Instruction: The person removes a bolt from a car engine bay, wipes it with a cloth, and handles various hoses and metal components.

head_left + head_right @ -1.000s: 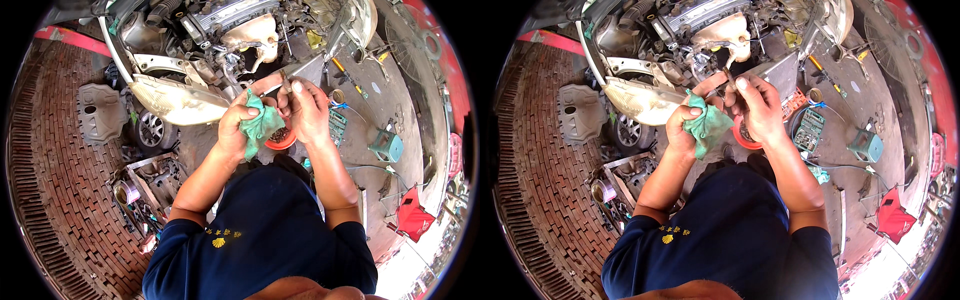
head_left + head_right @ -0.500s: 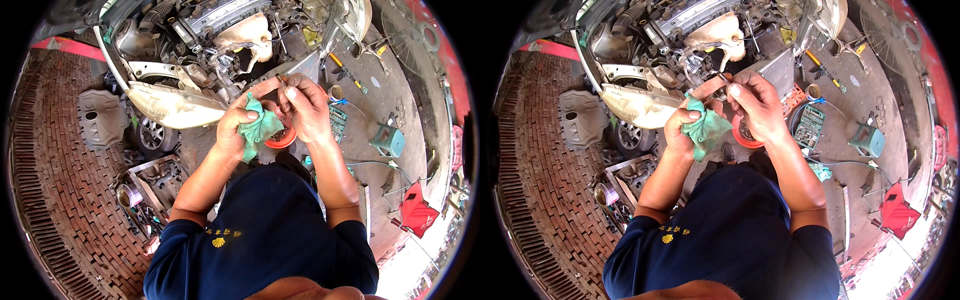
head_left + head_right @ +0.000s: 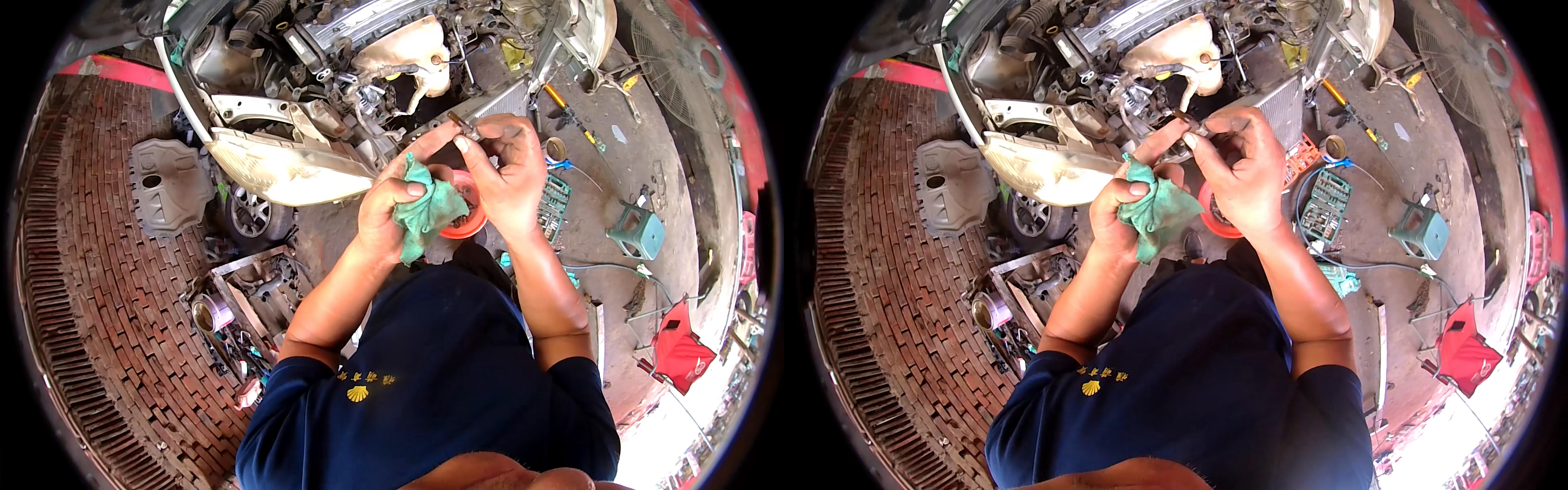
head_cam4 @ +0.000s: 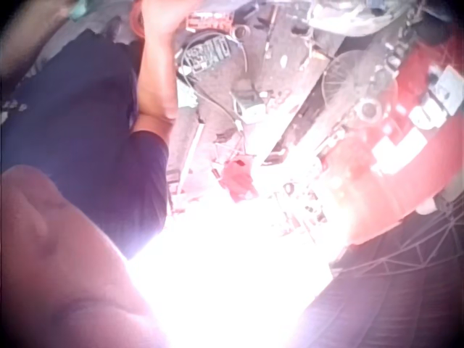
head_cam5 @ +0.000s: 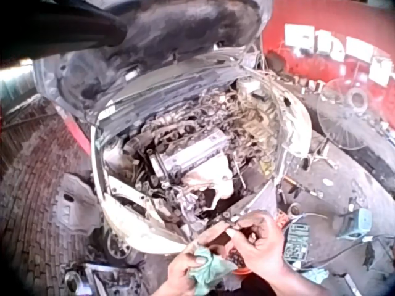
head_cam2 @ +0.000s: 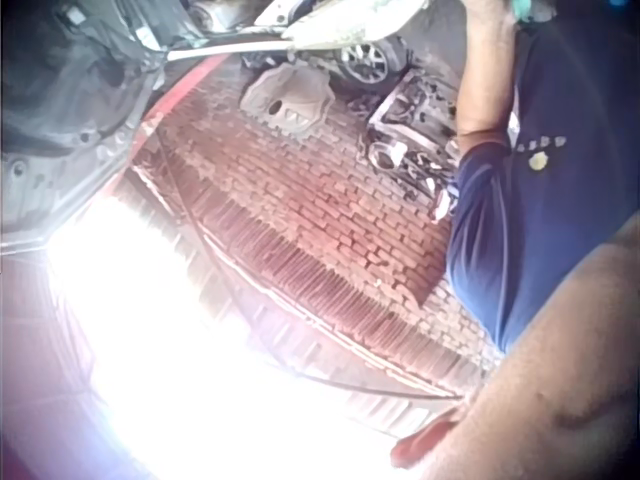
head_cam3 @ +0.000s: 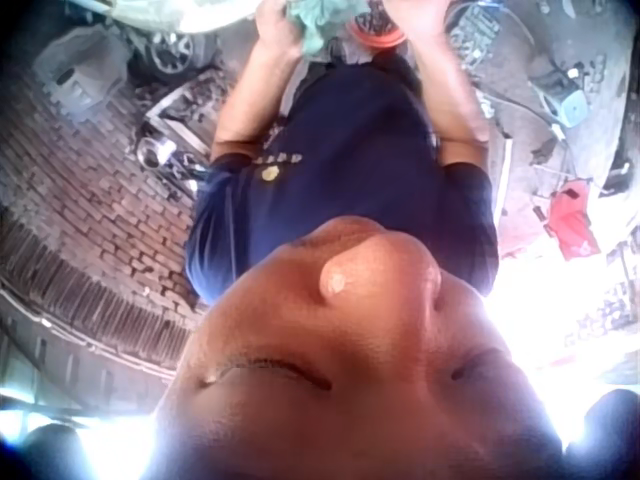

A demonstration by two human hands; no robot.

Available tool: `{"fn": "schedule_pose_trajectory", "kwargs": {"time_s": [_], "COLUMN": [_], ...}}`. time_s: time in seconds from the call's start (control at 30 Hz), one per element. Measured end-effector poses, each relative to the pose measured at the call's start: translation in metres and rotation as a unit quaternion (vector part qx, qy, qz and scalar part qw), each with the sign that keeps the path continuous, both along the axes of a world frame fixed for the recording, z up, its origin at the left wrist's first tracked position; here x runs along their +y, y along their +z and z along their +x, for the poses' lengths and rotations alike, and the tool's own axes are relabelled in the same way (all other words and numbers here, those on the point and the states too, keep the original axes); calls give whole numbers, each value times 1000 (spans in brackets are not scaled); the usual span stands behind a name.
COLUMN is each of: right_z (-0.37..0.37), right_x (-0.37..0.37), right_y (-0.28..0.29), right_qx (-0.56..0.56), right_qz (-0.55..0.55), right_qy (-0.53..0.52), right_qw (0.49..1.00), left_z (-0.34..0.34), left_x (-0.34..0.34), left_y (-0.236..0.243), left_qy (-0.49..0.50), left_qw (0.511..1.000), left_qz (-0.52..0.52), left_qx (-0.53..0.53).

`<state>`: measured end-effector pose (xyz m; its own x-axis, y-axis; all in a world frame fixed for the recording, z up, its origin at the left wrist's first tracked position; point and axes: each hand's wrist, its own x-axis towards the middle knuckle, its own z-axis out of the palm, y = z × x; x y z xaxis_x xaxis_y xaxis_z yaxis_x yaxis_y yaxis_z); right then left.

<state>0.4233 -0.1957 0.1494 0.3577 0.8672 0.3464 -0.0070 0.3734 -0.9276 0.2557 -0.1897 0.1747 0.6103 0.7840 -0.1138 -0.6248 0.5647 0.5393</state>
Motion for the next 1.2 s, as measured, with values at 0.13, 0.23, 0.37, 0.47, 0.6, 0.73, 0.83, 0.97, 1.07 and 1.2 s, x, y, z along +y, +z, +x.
{"fn": "schedule_pose_trajectory", "kwargs": {"time_s": [0.13,0.23,0.37,0.47,0.6,0.73,0.83,0.97,1.07,1.2], "right_z": [5,6,16,24,30,37,41,62,73,67], "right_x": [1,-6,-26,-40,-52,-59,-67,-70,-74,-74], "right_y": [-2,-9,-29,-42,-51,-60,-65,-68,-67,-70], "right_qx": [-179,-150,74,189,337,392,386,305,252,224], "right_qz": [24,1,-147,-197,-261,-264,-238,-190,-191,-196], "right_qy": [-60,-40,100,186,233,251,233,150,128,156], "right_qw": [982,988,981,944,874,845,860,921,940,942], "left_z": [-1,-5,-4,2,6,15,17,6,3,12], "left_x": [-1,-5,-20,-28,-29,-28,-33,-21,-15,-15], "left_y": [-6,-21,-29,-37,-48,-57,-53,-86,-90,-92], "left_qy": [4,5,-8,-21,-40,-41,32,108,171,153], "left_qw": [1000,1000,998,998,998,998,984,972,950,950], "left_qz": [2,-5,-39,-46,-30,0,35,23,7,33], "left_qx": [14,22,50,25,49,54,174,207,261,269]}}
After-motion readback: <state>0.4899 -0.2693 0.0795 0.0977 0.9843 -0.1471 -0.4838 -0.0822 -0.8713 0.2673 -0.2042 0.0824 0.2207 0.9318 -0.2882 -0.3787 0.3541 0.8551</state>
